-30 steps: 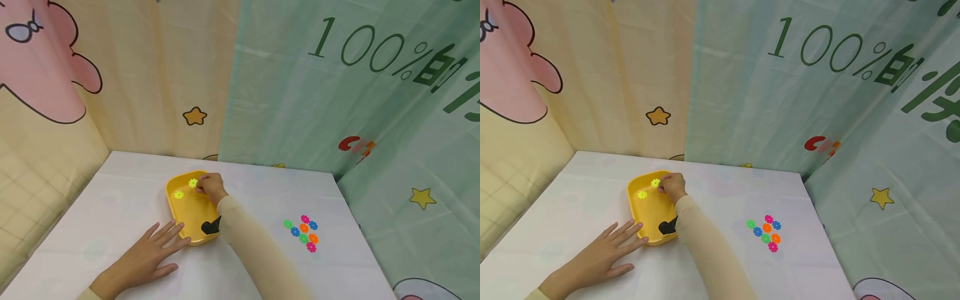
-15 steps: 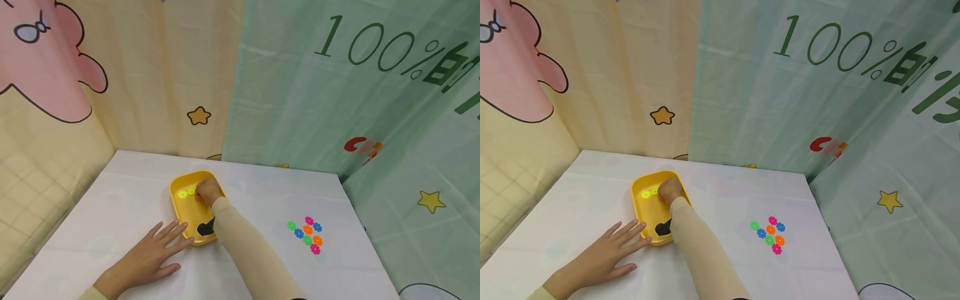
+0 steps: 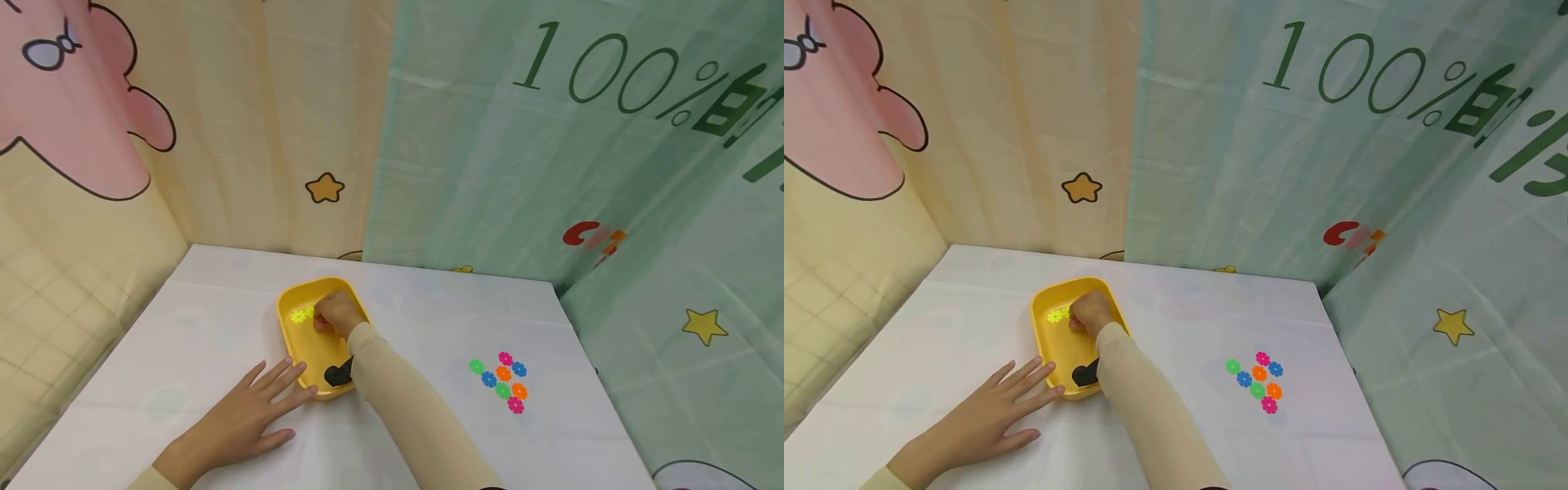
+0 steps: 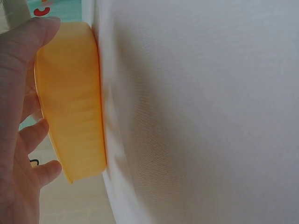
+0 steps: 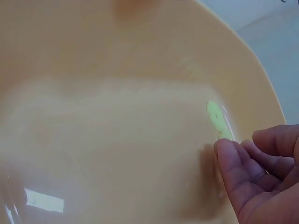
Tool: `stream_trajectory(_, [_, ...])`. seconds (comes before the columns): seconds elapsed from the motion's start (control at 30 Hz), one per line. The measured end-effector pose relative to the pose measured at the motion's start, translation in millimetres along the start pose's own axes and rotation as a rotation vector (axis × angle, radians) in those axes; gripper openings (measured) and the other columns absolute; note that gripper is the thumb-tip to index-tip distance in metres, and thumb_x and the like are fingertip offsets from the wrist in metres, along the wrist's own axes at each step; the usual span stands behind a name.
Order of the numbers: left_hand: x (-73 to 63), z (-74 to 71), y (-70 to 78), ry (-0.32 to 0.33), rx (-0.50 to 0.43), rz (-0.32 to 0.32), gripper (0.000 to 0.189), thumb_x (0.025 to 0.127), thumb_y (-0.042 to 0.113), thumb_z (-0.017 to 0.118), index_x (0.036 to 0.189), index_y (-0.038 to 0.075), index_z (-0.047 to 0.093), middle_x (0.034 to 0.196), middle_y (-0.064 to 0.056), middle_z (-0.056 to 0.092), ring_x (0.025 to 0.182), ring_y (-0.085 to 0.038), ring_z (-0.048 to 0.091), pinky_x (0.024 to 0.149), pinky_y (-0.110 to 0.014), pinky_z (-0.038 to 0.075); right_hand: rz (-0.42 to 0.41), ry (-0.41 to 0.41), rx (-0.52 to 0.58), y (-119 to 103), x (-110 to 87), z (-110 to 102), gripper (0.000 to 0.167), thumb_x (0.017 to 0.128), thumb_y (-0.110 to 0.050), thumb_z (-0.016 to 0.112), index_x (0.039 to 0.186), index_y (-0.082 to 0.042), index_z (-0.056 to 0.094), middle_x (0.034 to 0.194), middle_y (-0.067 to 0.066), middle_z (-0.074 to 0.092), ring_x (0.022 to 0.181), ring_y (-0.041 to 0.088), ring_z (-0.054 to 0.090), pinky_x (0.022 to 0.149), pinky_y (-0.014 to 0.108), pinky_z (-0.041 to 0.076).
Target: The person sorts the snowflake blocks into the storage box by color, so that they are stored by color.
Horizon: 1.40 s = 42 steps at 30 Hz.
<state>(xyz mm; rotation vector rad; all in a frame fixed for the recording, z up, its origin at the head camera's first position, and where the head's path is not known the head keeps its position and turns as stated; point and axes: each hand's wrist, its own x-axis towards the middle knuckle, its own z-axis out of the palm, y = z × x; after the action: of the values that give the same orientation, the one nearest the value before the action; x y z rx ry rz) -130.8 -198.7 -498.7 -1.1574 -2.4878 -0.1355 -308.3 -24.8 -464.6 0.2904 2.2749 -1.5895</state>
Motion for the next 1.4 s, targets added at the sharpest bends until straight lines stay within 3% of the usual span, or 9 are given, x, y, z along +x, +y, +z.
stream_trajectory(0.17, [0.7,1.4,0.4,-0.02,-0.014,-0.013,0.072,0.085,0.056,0.074,0.15,0.035,0.051,0.156,-0.01,0.048,0.141,-0.035,0.045,0.104,-0.06,0.039,-0.011,-0.019,0.015,2.4,-1.9,-1.1,0.016,0.095,-0.003,0.061,0.098,0.009,0.072,0.069,0.007,0.059,0.053,0.016,0.054,0.075,0.035,0.062])
stream_trajectory(0.5, [3.8,4.5,0.5,-0.016,0.006,-0.016,0.074,0.083,0.058,0.074,0.15,0.035,0.051,0.156,-0.009,0.048,0.142,-0.033,0.045,0.112,-0.057,0.034,-0.052,-0.035,0.041,4.7,0.3,-6.2,0.017,0.093,-0.004,0.06,0.095,0.011,0.07,0.069,0.007,0.057,0.054,0.016,0.054,0.074,0.036,0.062])
stream_trajectory(0.53, [3.9,4.5,0.0,-0.014,0.008,-0.013,0.074,0.084,0.058,0.074,0.15,0.034,0.051,0.156,-0.009,0.048,0.142,-0.034,0.044,0.106,-0.056,0.038,-0.055,-0.038,0.037,3.0,-0.7,-6.9,0.017,0.094,-0.005,0.061,0.096,0.009,0.07,0.071,0.007,0.058,0.055,0.016,0.055,0.073,0.035,0.062])
stream_trajectory(0.67, [4.3,4.7,-3.2,-0.001,0.018,0.0,0.074,0.083,0.058,0.074,0.15,0.034,0.052,0.156,-0.009,0.048,0.142,-0.033,0.044,0.106,-0.056,0.038,-0.082,-0.075,0.062,-7.3,-5.0,-17.4,0.013,0.096,-0.007,0.064,0.1,0.003,0.07,0.083,0.008,0.064,0.064,0.017,0.065,0.069,0.03,0.062])
stream_trajectory(0.97, [6.8,4.3,-5.1,-0.018,0.001,0.01,0.076,0.084,0.057,0.075,0.152,0.034,0.049,0.157,-0.009,0.046,0.143,-0.033,0.042,0.102,-0.059,0.043,-0.166,-0.174,0.12,-21.2,-10.0,-79.5,0.029,0.097,-0.008,0.065,0.119,0.01,0.068,0.095,0.012,0.069,0.076,0.019,0.069,0.072,0.028,0.062])
stream_trajectory(1.3, [4.9,8.9,-4.4,0.06,0.023,0.032,0.07,0.087,0.06,0.068,0.149,0.032,0.053,0.154,-0.011,0.05,0.139,-0.036,0.046,0.101,-0.058,0.039,-0.099,-0.062,0.065,-4.7,-6.9,-161.4,0.024,0.1,-0.016,0.063,0.118,-0.001,0.069,0.108,0.014,0.068,0.086,0.025,0.071,0.077,0.031,0.062])
stream_trajectory(1.4, [4.2,9.6,-2.6,0.079,0.022,0.034,0.067,0.09,0.062,0.063,0.149,0.031,0.054,0.154,-0.011,0.05,0.139,-0.036,0.047,0.111,-0.054,0.031,-0.095,-0.033,0.051,4.6,-8.7,-184.9,0.025,0.1,-0.017,0.063,0.119,-0.002,0.069,0.111,0.014,0.067,0.086,0.024,0.07,0.078,0.031,0.062])
